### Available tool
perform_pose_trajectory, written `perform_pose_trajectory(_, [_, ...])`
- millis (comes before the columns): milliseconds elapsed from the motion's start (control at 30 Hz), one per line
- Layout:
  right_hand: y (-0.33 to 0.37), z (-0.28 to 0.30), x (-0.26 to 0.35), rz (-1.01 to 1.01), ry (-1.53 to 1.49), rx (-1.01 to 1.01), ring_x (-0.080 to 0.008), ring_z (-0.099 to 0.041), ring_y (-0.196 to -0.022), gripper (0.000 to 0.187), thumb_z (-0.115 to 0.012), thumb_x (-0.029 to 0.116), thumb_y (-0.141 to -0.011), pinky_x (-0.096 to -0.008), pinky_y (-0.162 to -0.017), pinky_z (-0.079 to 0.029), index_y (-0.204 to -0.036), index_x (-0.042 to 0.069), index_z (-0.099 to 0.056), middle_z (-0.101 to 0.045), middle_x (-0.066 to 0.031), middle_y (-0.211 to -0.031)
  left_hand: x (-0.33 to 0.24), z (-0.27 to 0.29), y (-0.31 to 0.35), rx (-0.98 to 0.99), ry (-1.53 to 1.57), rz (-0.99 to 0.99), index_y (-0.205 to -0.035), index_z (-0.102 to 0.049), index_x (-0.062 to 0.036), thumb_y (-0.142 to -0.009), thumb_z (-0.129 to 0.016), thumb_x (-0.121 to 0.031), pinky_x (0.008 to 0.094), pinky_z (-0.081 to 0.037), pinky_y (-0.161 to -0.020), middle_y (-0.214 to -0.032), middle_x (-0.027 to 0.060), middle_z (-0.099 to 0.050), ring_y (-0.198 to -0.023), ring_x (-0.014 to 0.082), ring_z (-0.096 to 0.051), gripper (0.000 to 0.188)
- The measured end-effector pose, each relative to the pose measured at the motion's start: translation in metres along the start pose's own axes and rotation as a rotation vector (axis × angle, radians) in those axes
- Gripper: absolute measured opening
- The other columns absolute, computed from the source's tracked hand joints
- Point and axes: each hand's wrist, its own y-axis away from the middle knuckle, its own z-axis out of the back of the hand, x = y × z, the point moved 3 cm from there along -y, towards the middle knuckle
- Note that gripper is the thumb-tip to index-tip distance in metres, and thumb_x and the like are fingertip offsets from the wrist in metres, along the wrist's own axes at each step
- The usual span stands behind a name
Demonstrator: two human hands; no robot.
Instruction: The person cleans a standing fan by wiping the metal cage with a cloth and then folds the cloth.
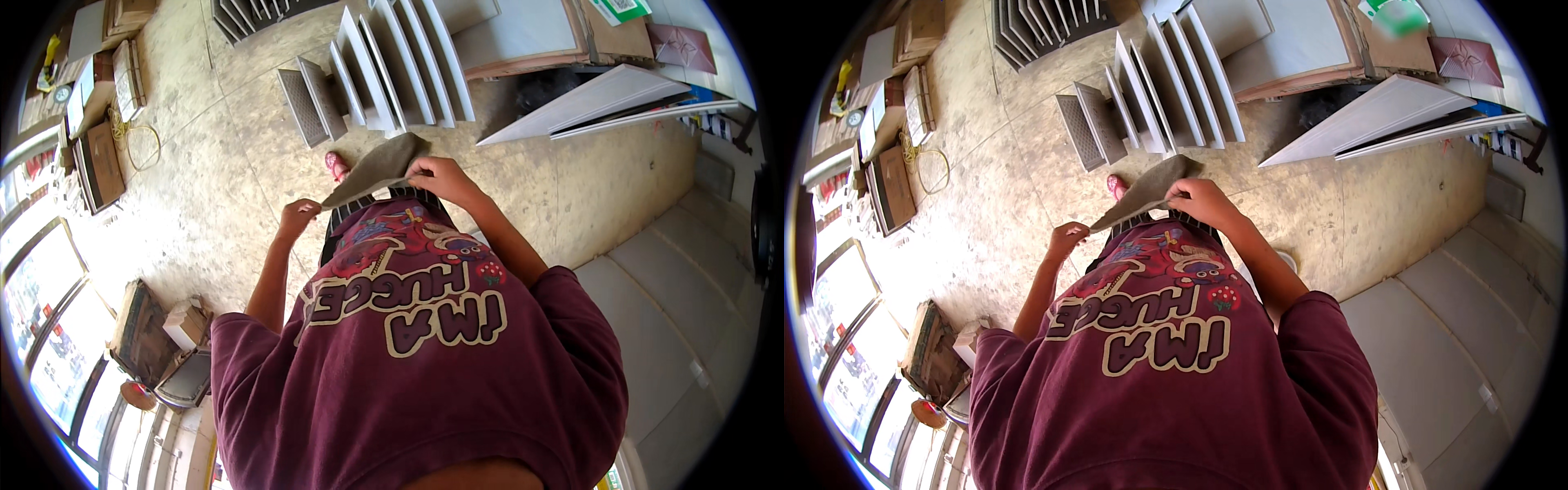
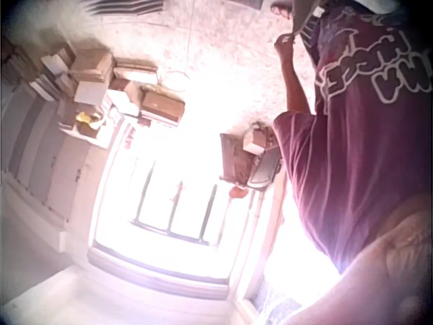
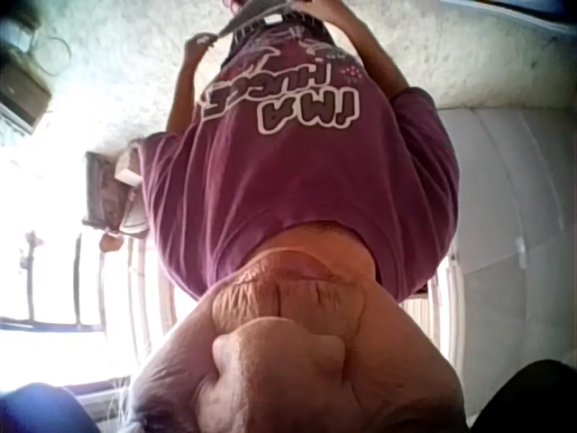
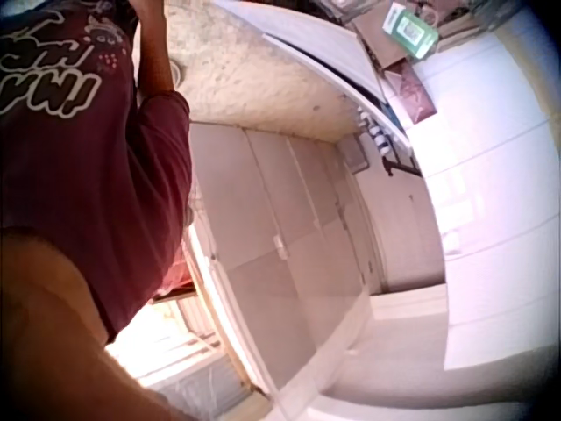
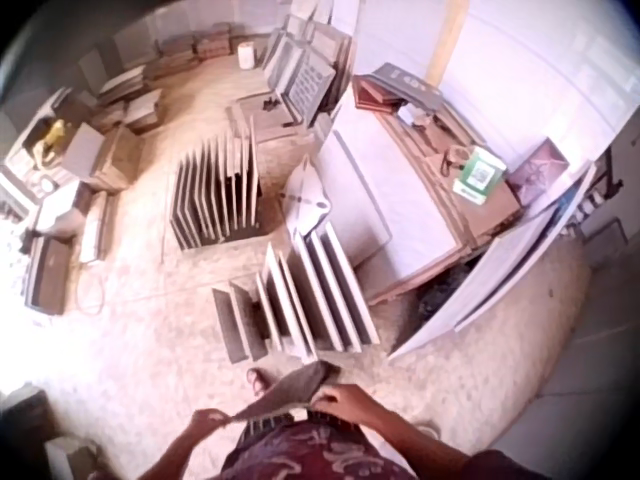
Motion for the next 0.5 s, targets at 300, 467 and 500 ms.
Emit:
perform_pose_trajectory(300, [-0.086,-0.001,0.082,0.233,0.038,-0.121,-0.0136,-0.059,-0.071,0.016,-0.064,0.014,-0.078,-0.0277,-0.065,-0.046,-0.089,0.002,-0.063,-0.064,-0.0103,-0.077,-0.083,0.083,-0.020,-0.376,0.128,-0.171,-0.095,-0.065,-0.0036,-0.084,-0.059,-0.014,0.0246,-0.046,-0.065,-0.084,0.0035,-0.064,-0.074,0.0117,-0.060,0.016])
perform_pose_trajectory(467, [-0.119,0.000,0.131,0.320,-0.006,-0.176,-0.0102,-0.060,-0.072,0.015,-0.063,0.010,-0.080,-0.0256,-0.066,-0.047,-0.091,0.001,-0.063,-0.065,-0.0077,-0.078,-0.132,0.136,-0.021,-0.533,0.199,-0.316,-0.097,-0.064,-0.0019,-0.086,-0.058,-0.016,0.0240,-0.047,-0.066,-0.084,0.0045,-0.064,-0.074,0.0116,-0.060,0.018])
perform_pose_trajectory(500, [-0.129,0.002,0.138,0.347,-0.008,-0.185,-0.0096,-0.060,-0.073,0.014,-0.062,0.010,-0.080,-0.0254,-0.065,-0.048,-0.092,0.001,-0.063,-0.065,-0.0076,-0.078,-0.140,0.146,-0.022,-0.569,0.195,-0.343,-0.097,-0.064,-0.0022,-0.086,-0.059,-0.017,0.0234,-0.046,-0.066,-0.084,0.0042,-0.064,-0.074,0.0107,-0.060,0.019])
